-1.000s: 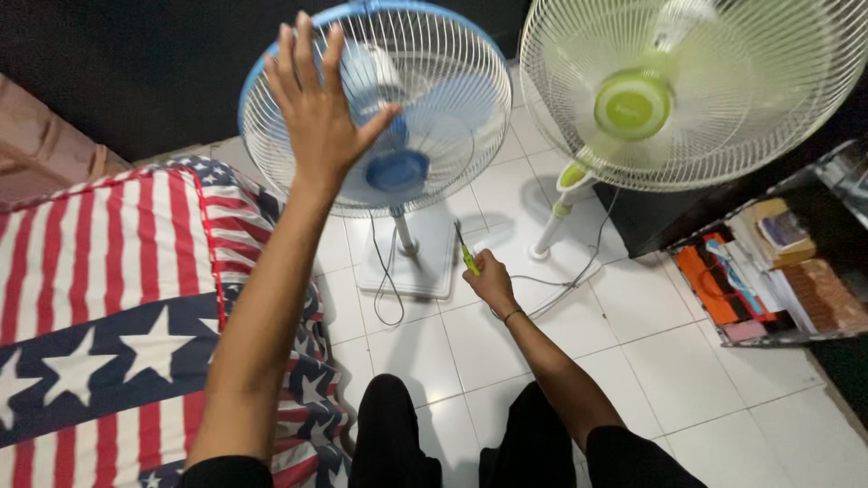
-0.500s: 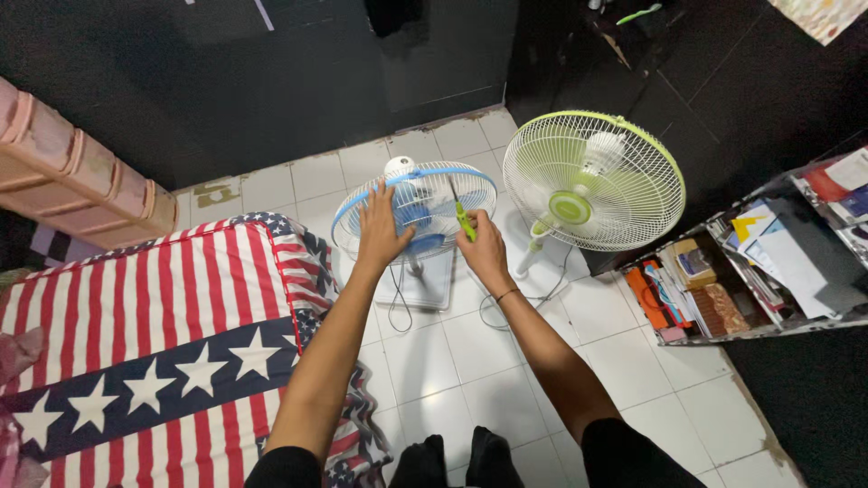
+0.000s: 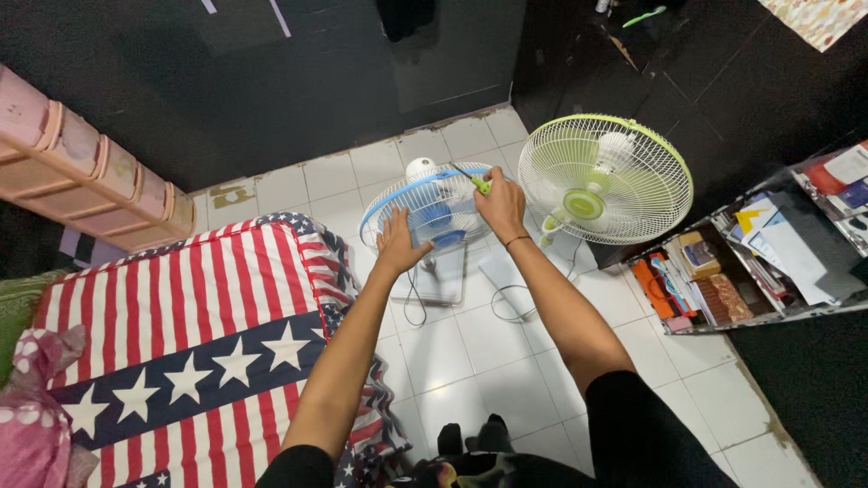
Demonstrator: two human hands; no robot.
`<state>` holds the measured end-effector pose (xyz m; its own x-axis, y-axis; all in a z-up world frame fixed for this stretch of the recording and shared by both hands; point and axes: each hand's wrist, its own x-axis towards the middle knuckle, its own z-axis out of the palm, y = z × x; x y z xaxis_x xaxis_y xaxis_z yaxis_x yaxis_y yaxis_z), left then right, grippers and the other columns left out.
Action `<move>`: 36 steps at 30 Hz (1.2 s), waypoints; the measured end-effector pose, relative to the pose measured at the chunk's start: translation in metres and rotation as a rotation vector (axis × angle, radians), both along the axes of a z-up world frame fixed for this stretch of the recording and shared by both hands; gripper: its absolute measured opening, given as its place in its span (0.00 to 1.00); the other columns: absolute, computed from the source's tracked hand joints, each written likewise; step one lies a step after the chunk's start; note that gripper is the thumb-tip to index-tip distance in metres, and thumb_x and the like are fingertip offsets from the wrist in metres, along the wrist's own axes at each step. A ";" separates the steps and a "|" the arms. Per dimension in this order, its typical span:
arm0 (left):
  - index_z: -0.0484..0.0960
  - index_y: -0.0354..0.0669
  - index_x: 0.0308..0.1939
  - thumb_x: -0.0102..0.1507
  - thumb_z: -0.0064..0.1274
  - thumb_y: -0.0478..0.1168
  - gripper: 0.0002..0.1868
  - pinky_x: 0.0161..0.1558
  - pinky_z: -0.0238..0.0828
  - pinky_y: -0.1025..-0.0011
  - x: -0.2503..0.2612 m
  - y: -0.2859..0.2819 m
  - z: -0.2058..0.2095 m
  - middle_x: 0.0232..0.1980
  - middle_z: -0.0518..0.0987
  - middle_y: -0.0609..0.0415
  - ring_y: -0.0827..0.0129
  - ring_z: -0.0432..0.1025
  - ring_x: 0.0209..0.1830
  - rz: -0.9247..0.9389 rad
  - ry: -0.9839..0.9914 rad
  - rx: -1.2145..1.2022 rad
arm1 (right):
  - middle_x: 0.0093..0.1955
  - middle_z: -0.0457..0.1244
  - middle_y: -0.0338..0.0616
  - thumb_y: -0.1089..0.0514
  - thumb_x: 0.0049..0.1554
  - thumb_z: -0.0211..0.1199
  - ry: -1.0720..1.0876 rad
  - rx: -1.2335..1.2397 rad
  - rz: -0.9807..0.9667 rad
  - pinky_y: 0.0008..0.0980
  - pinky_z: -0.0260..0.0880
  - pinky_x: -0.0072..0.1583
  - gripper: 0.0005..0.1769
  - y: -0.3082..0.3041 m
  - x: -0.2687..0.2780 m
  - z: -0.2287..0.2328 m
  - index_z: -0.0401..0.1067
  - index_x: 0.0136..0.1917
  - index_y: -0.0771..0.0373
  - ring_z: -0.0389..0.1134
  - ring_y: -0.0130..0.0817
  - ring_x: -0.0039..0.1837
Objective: The person uses a screwdriver to remove the front grille of a standing electric fan, then detaches a blue plastic ring from the fan head. The person places the removed parts on the floor and continues to unscrew the fan blade hub.
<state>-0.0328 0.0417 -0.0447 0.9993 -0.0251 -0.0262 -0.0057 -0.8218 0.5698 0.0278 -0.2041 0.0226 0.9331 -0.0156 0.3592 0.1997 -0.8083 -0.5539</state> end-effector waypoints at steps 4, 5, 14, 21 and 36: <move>0.47 0.44 0.79 0.54 0.67 0.58 0.59 0.75 0.38 0.39 -0.004 -0.013 0.008 0.83 0.43 0.37 0.41 0.40 0.82 -0.016 -0.099 0.079 | 0.43 0.69 0.60 0.60 0.48 0.64 0.006 -0.142 0.012 0.53 0.68 0.50 0.21 0.001 0.014 -0.007 0.73 0.57 0.60 0.71 0.59 0.48; 0.48 0.43 0.79 0.55 0.66 0.57 0.58 0.75 0.40 0.41 -0.004 -0.018 0.012 0.83 0.45 0.37 0.43 0.42 0.83 -0.016 -0.152 0.056 | 0.47 0.70 0.60 0.61 0.52 0.62 0.008 0.003 0.102 0.49 0.70 0.52 0.21 0.003 0.018 -0.009 0.73 0.59 0.60 0.71 0.57 0.51; 0.60 0.42 0.76 0.64 0.32 0.75 0.49 0.76 0.46 0.52 0.024 -0.029 0.073 0.78 0.61 0.42 0.47 0.53 0.79 0.121 -0.047 -2.383 | 0.81 0.53 0.50 0.58 0.53 0.46 0.460 1.896 0.567 0.41 0.48 0.77 0.41 -0.014 0.030 -0.023 0.53 0.80 0.64 0.50 0.43 0.82; 0.61 0.45 0.75 0.65 0.35 0.71 0.44 0.75 0.47 0.57 0.046 -0.021 0.044 0.78 0.62 0.43 0.50 0.55 0.80 0.377 -0.208 -2.077 | 0.82 0.53 0.46 0.57 0.49 0.46 0.454 1.851 0.442 0.37 0.39 0.79 0.44 -0.037 0.052 -0.036 0.55 0.80 0.64 0.47 0.39 0.84; 0.50 0.45 0.78 0.61 0.49 0.72 0.53 0.74 0.28 0.38 0.058 0.001 -0.019 0.81 0.30 0.29 0.37 0.23 0.82 0.796 -0.070 -0.623 | 0.72 0.60 0.52 0.67 0.49 0.56 0.279 0.359 0.188 0.39 0.45 0.75 0.42 -0.064 0.088 -0.096 0.64 0.77 0.52 0.60 0.48 0.72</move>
<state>0.0255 0.0423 -0.0642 0.7304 0.6598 -0.1765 0.3641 -0.1576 0.9179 0.1158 -0.2680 -0.0736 0.9915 0.0855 0.0984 0.1287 -0.5207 -0.8440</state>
